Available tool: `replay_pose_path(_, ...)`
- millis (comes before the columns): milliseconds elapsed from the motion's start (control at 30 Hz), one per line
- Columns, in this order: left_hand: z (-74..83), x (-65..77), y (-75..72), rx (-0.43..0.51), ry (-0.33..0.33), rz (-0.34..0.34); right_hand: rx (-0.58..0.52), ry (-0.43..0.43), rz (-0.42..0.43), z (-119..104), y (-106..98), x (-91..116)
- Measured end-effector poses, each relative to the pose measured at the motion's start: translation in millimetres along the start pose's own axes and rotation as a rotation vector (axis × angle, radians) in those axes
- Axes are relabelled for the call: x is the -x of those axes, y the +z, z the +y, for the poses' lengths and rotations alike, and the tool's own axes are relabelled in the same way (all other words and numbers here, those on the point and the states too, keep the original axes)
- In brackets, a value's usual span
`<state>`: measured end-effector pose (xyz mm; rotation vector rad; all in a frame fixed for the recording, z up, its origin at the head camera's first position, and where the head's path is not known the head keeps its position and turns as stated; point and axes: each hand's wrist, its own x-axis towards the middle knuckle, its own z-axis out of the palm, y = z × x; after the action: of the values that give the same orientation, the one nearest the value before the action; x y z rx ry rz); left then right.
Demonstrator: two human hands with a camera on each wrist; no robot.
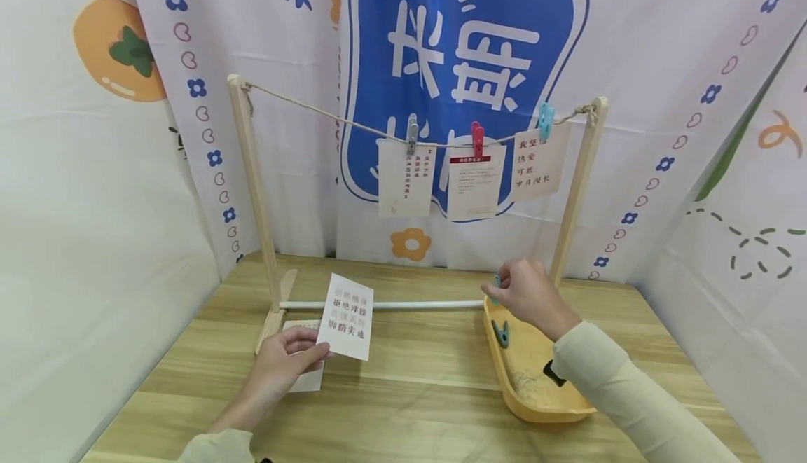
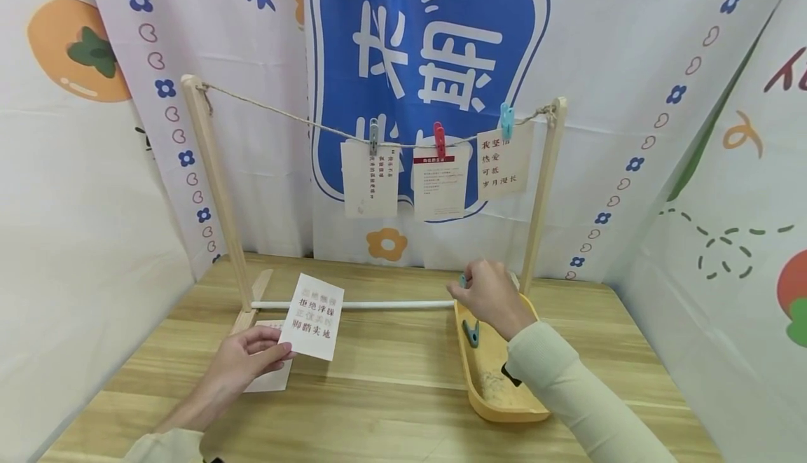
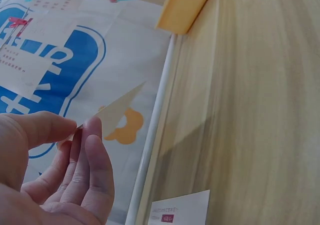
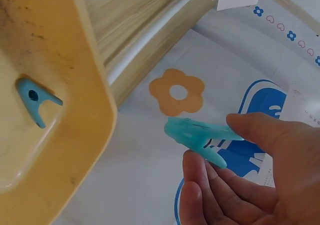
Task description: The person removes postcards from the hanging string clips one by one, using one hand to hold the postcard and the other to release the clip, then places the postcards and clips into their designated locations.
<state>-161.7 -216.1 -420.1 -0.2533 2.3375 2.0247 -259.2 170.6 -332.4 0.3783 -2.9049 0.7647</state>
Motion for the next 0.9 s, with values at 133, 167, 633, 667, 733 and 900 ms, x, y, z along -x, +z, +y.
replay_pose_path(133,-4.3,1.0,0.4,-0.003,-0.011,-0.013,0.023,0.001,0.007,8,3,3)
replay_pose_path(167,-5.5,1.2,0.4,-0.007,-0.014,-0.019,0.029,0.003,0.011,10,4,3)
replay_pose_path(633,-22.1,1.8,3.0,-0.011,-0.036,-0.071,0.124,0.119,-0.093,49,15,3)
replay_pose_path(667,-23.0,1.6,3.0,-0.010,-0.033,-0.074,0.127,0.127,-0.101,51,16,2)
replay_pose_path(733,-25.0,1.4,3.2,-0.014,-0.027,-0.078,0.135,0.139,-0.111,56,18,1)
replay_pose_path(900,-29.0,0.5,4.7,-0.017,-0.034,-0.087,0.139,0.181,-0.142,63,25,0)
